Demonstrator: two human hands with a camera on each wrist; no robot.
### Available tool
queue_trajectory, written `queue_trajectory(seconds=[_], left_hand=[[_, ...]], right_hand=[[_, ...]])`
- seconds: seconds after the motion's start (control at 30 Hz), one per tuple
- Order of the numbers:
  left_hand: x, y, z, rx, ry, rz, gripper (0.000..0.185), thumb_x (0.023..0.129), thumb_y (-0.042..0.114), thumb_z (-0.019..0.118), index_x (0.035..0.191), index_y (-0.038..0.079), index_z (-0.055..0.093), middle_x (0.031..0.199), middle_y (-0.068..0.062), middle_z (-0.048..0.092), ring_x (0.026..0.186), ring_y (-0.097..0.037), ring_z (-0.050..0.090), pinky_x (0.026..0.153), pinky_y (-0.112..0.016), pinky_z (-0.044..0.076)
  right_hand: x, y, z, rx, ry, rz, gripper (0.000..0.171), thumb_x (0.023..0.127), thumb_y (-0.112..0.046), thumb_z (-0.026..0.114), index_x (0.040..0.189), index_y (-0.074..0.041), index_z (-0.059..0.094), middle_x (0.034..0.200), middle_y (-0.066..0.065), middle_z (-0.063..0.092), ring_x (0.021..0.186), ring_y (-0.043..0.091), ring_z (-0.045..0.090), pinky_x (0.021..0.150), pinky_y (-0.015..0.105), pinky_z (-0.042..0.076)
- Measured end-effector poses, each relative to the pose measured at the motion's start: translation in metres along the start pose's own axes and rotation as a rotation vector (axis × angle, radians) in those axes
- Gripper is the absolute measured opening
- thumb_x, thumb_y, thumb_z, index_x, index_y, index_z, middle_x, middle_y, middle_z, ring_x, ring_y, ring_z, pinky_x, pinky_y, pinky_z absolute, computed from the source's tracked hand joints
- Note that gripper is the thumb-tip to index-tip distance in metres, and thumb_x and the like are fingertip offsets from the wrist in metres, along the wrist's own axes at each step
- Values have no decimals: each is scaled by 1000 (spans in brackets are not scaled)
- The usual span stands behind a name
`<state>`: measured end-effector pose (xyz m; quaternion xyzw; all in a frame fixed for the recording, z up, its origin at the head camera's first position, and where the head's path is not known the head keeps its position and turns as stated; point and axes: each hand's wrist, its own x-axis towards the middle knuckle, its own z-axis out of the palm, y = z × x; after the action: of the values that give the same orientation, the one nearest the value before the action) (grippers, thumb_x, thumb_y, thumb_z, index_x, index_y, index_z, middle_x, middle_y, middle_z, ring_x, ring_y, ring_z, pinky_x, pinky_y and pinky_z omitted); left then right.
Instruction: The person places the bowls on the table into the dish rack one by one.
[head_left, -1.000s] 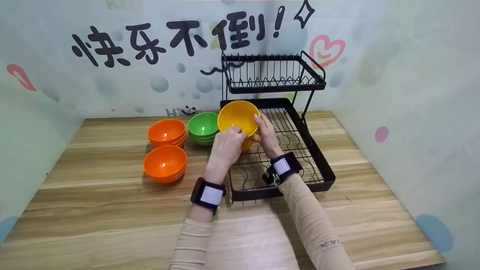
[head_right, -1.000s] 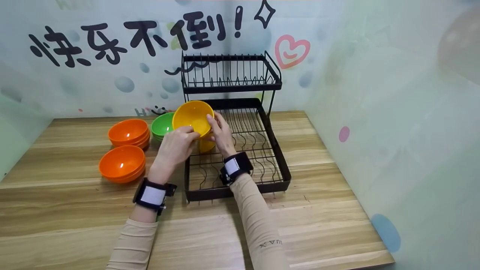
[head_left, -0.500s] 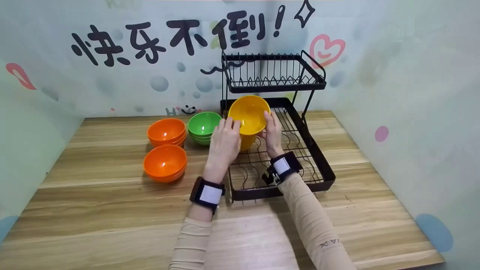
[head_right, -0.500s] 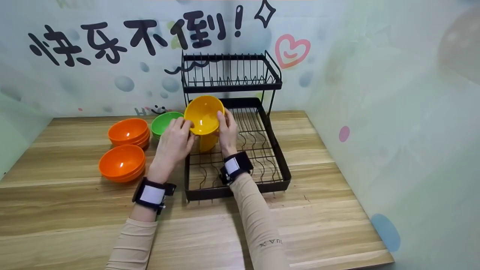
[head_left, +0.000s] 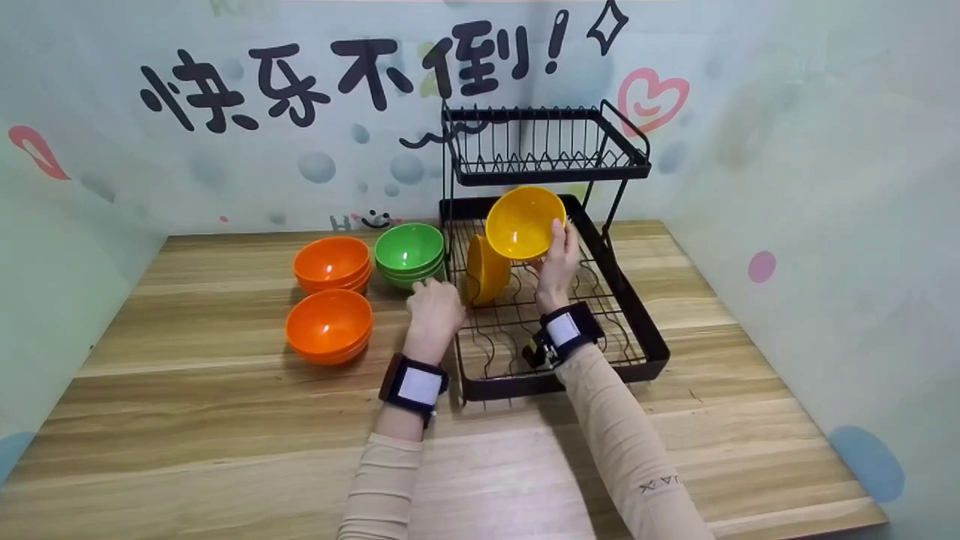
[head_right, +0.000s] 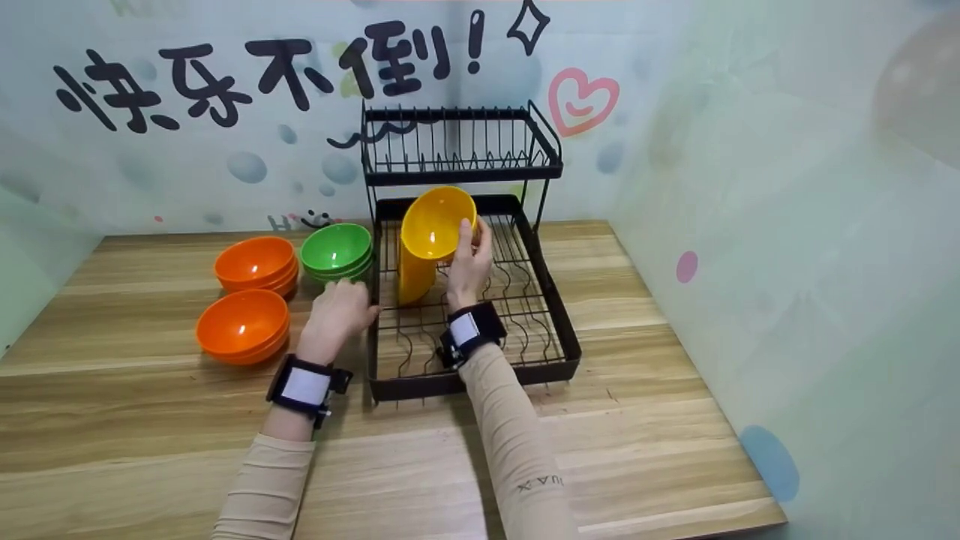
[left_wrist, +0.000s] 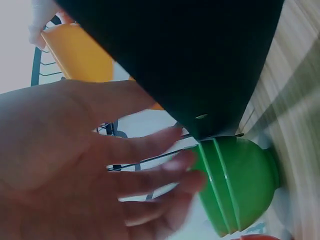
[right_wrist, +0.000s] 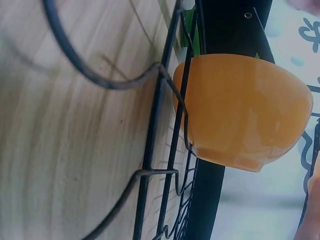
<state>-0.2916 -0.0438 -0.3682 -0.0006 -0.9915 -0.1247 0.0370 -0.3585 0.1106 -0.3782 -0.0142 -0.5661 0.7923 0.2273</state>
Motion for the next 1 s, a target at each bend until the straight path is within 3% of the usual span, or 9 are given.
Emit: queue_trajectory(seconds=[0.07,0.17,0.47,0.6,0.73,1.0], left_hand=[[0,0,0,-15,-56,-9,30,90,19,57,110,-2,66,118,-23,60,110,-38,56,83,-47,53],[1,0,0,-40,-79,-1,27,89,12,54,108,-1,67,118,-23,62,108,-38,58,84,-48,53],[3,-1,0,-62,-37,6,24,85,7,58,103,-1,69,111,-21,67,101,-39,65,80,-48,55],[3,-1,0,-67,-36,1,24,85,8,58,104,-1,69,111,-21,68,101,-38,65,80,-48,55],[3,-1,0,-67,-42,-4,24,85,10,60,104,-1,69,112,-21,67,102,-38,64,80,-48,55],[3,-2,1,-65,-47,4,26,84,15,64,104,-1,69,113,-22,67,103,-38,64,81,-48,55]], right_hand=[[1,0,-1,-10,18,-4,43,98,-35,42,134,-11,46,125,16,54,96,18,59,80,42,56],[2,1,-2,-29,51,-12,43,99,-34,42,135,-10,44,126,17,52,97,21,59,75,37,57],[6,5,-3,-54,160,-12,44,98,-30,48,136,-9,44,117,16,52,92,20,57,65,22,52],[7,7,-3,-135,202,-44,44,96,-28,53,135,-9,47,110,13,50,85,14,51,64,20,49],[8,8,-4,-246,220,-45,48,92,-29,59,136,-10,50,115,12,44,90,11,43,72,19,45],[7,9,-6,-365,159,-20,53,86,-29,69,133,-13,54,139,18,38,118,26,48,97,35,48]])
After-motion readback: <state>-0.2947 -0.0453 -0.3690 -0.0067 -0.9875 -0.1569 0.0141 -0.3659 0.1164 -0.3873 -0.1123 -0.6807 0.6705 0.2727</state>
